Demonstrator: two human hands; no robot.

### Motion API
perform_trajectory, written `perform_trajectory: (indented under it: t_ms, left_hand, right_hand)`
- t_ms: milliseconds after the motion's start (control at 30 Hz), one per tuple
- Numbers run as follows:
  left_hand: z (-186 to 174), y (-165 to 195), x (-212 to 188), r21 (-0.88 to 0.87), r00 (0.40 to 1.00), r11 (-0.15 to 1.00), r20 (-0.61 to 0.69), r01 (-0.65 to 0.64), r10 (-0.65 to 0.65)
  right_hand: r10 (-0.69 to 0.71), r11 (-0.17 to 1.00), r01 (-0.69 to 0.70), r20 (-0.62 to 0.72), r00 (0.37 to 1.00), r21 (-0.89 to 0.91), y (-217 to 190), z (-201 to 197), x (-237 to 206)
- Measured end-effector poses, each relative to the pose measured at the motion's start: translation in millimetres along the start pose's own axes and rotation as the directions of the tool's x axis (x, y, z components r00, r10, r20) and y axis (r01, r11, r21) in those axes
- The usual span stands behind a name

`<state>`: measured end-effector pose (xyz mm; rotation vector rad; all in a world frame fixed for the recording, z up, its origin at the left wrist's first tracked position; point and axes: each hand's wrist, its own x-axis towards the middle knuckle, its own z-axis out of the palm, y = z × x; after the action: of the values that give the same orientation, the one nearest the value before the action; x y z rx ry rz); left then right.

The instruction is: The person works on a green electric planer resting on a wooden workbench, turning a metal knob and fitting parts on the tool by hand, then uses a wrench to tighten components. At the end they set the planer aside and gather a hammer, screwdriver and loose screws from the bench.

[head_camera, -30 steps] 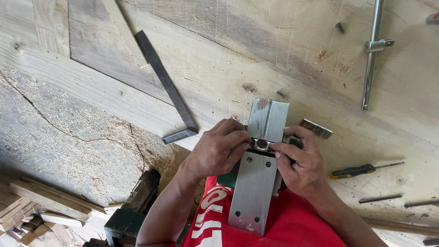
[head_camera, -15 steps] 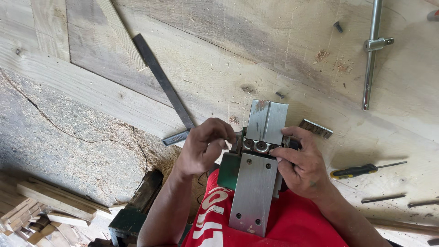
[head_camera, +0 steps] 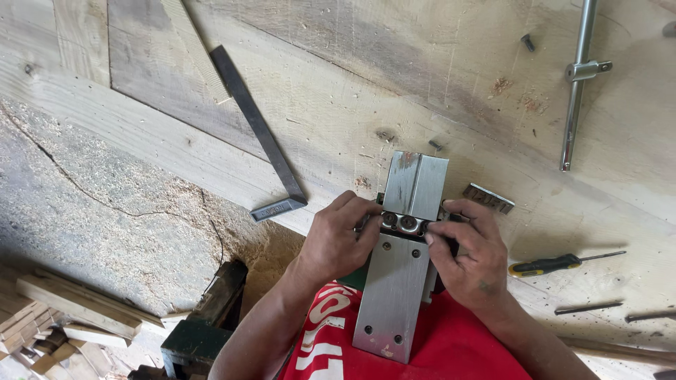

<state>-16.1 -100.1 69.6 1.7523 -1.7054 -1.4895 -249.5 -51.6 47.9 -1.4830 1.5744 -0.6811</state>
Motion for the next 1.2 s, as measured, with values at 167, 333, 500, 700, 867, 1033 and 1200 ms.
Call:
perform_trajectory:
  t_ms: [167,333,500,700,867,1033,1200]
  left_hand:
    - [2.5,1.2,-1.6,-0.011,0.998,0.999,-0.033,0.045,-0.046]
    - [8.9,7.2,0.1,0.041,0.995,0.998,-0.088,0.053,-0.050]
    - [9.7,17.3,3.3,0.062,0.958,0.956,-0.016,0.288,-0.288]
    - [10.1,22.4,11.9,0.124,0.893,0.890,0.058,0.438,-0.447]
    - [6.7,26.3,8.2,0.172,0.899,0.891,0.056,0.420,-0.435]
    - [7.8,29.1,11.2,0.266,0.872,0.855,0.088,0.446,-0.482]
    - [11.6,28.7,14.0,0.262,0.903,0.872,0.003,0.415,-0.431]
  right_hand:
    - [-0.012,0.996,0.006,0.059,0.998,0.087,-1.3,-4.0,3.3]
    - [-0.114,0.993,0.111,0.089,0.989,0.043,-5.9,-5.2,3.1]
    - [-0.146,0.985,0.137,0.080,0.986,0.104,-8.0,-4.8,2.1]
    - [-0.105,0.993,0.099,0.085,0.991,0.071,-14.0,0.3,-9.3]
    - [-0.128,0.990,0.123,0.064,0.990,0.075,-17.0,1.3,-15.4]
    - [-0.176,0.968,0.158,-0.079,0.981,-0.194,-21.3,-5.5,-13.6]
    - [-0.229,0.926,0.203,-0.047,0.972,-0.319,-28.2,-5.8,-13.4]
